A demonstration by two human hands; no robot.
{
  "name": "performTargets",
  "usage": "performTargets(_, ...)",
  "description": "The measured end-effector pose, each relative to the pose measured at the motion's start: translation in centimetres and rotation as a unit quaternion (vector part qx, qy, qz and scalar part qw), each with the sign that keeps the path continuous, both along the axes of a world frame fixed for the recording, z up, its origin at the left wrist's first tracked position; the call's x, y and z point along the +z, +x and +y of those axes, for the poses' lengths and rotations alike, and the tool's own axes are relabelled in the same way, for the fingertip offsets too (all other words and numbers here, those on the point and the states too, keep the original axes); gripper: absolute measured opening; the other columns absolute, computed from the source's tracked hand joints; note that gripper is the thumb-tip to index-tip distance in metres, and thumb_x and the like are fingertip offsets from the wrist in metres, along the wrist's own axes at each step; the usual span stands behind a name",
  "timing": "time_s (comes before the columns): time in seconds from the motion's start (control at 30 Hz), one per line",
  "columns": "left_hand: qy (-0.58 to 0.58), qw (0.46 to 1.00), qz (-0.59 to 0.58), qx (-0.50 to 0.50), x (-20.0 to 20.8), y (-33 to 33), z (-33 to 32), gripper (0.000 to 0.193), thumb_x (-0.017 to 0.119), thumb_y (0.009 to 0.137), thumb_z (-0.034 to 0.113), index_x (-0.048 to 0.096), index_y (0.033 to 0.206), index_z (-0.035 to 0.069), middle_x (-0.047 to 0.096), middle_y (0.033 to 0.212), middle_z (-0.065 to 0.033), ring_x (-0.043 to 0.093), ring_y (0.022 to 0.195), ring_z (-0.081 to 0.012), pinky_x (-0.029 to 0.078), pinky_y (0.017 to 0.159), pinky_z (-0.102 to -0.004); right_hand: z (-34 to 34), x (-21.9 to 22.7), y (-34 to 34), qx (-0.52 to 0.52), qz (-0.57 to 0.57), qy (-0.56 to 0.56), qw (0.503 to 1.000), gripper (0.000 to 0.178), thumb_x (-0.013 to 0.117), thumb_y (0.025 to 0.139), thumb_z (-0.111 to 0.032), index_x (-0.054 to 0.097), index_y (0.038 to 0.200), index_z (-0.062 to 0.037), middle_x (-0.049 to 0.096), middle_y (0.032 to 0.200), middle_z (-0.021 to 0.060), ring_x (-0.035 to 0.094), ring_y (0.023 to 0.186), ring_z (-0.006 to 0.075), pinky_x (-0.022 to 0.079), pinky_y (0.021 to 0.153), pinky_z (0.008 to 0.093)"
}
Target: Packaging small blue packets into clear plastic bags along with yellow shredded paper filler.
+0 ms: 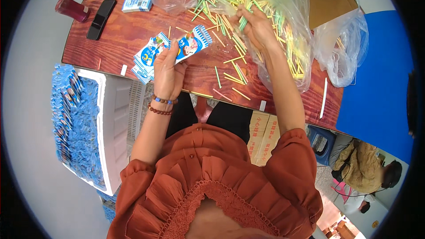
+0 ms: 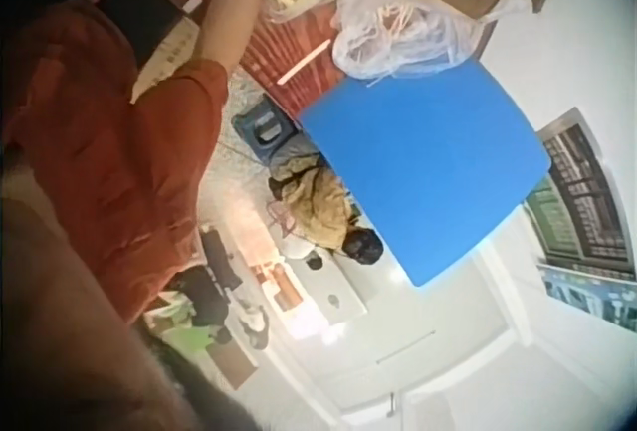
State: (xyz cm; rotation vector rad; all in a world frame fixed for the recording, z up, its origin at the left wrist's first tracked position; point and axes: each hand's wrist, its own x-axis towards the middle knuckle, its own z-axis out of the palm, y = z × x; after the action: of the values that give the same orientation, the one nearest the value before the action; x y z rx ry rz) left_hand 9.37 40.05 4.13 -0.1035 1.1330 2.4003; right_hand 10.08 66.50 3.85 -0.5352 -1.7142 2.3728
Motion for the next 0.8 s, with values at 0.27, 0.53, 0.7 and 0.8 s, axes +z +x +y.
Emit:
performTargets(0.27, 0.027, 0.999, 0.018, -0.031, -1.2, -1.2, 3.2, 0.025, 0.055, 0.098, 0.025, 0.066, 0.092, 0.004, 0.069, 0.091, -0.0054, 0.063, 0.079, -0.0127, 0.051, 0.069, -0.0296, -4.3, 3.9, 0.8, -0.077, 0.271, -0.165, 0.945, 0.011, 0.046, 0.1, -0.014, 0.047, 0.102, -0.0033, 0.056, 0.091, 0.0084, 0.059, 0.097, 0.0289, 0.04, 0.101, 0.0452)
performTargets(0.53, 0.04, 0.998, 0.029, -0.041, -0.3, -0.8, 4.0, 0.027, 0.053, 0.099, 0.028, 0.066, 0.095, 0.004, 0.069, 0.094, -0.0056, 0.064, 0.082, -0.0126, 0.051, 0.07, -0.0293, -7.4, 5.9, 1.7, -0.093, 0.395, -0.04, 0.913, 0.015, 0.047, 0.1, -0.023, 0.046, 0.102, -0.0079, 0.055, 0.088, 0.006, 0.062, 0.094, 0.0272, 0.03, 0.11, 0.0504)
performTargets(0.7, 0.049, 0.998, 0.015, -0.037, -0.1, -0.9, 3.7, 0.027, 0.053, 0.099, 0.028, 0.066, 0.096, 0.004, 0.069, 0.094, -0.0051, 0.063, 0.083, -0.0122, 0.051, 0.071, -0.0287, -7.3, 6.2, 2.0, -0.078, 0.423, -0.022, 0.902, 0.014, 0.047, 0.1, -0.022, 0.046, 0.103, -0.0087, 0.056, 0.085, 0.0056, 0.063, 0.093, 0.028, 0.028, 0.111, 0.0531)
performTargets(0.8, 0.048, 0.998, 0.023, -0.042, -0.4, -0.9, 3.8, 0.027, 0.053, 0.099, 0.028, 0.066, 0.096, 0.004, 0.069, 0.094, -0.0051, 0.063, 0.082, -0.0121, 0.051, 0.071, -0.0286, -8.1, 5.3, 1.8, -0.059, 0.387, -0.022, 0.92, 0.015, 0.045, 0.101, -0.023, 0.046, 0.105, -0.0087, 0.058, 0.086, 0.0071, 0.063, 0.096, 0.029, 0.03, 0.109, 0.0515)
